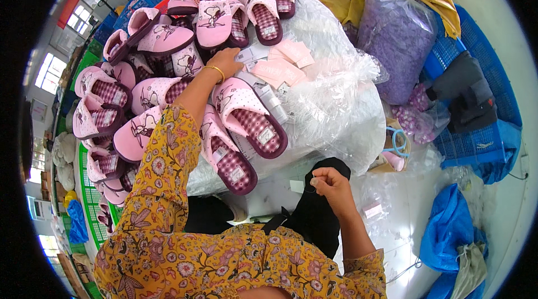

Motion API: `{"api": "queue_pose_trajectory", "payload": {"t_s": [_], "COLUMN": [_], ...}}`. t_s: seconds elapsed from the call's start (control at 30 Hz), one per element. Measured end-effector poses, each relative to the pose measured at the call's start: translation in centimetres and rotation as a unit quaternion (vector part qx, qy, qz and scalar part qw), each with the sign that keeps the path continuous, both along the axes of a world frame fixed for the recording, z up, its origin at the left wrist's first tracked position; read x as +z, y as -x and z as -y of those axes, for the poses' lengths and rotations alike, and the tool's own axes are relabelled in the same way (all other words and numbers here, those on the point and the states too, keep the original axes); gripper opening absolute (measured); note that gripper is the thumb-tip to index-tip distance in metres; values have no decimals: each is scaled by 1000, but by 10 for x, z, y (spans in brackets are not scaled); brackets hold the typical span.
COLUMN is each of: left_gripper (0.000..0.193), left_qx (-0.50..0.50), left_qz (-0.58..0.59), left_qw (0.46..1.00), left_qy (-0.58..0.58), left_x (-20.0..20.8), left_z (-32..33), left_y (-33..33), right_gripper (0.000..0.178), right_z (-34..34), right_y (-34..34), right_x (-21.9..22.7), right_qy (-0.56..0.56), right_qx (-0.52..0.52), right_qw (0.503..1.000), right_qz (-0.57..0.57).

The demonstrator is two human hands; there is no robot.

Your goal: The person attaches small white tags to pink slippers with a cartoon character design. They pick up each slipper, place a tag on the sole, and set the slipper aside. The process is repeated for multiple slippers.

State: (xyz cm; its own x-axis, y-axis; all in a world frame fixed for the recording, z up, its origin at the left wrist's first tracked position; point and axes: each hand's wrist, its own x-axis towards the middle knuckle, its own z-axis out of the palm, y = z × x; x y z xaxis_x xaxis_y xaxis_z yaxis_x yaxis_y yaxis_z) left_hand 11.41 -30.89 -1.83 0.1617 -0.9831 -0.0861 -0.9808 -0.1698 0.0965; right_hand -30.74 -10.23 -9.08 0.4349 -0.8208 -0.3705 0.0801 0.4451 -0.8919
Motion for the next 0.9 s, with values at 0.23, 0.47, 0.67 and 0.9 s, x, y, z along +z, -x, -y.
{"api": "queue_pose_trajectory", "payload": {"t_s": [0.23, 0.47, 0.67, 0.9], "left_gripper": [55, 52, 47, 47], "left_qx": [-16, 4, -19, -94], "left_qz": [-13, 21, -3, -169], "left_qw": [999, 994, 980, 946], "left_qy": [34, 106, 200, 259], "left_x": [13, 40, 91, 108], "left_z": [-6, -48, -135, -247], "left_y": [-2, 16, 26, 80], "right_gripper": [20, 20, 17, 13], "right_z": [3, 1, -6, 5], "right_y": [0, -2, -11, -55], "right_x": [1, 3, 42, 103], "right_qy": [-33, -8, 59, 295], "right_qx": [-6, 21, 54, -105], "right_qw": [999, 1000, 997, 947], "right_qz": [-2, -10, 22, 71]}}
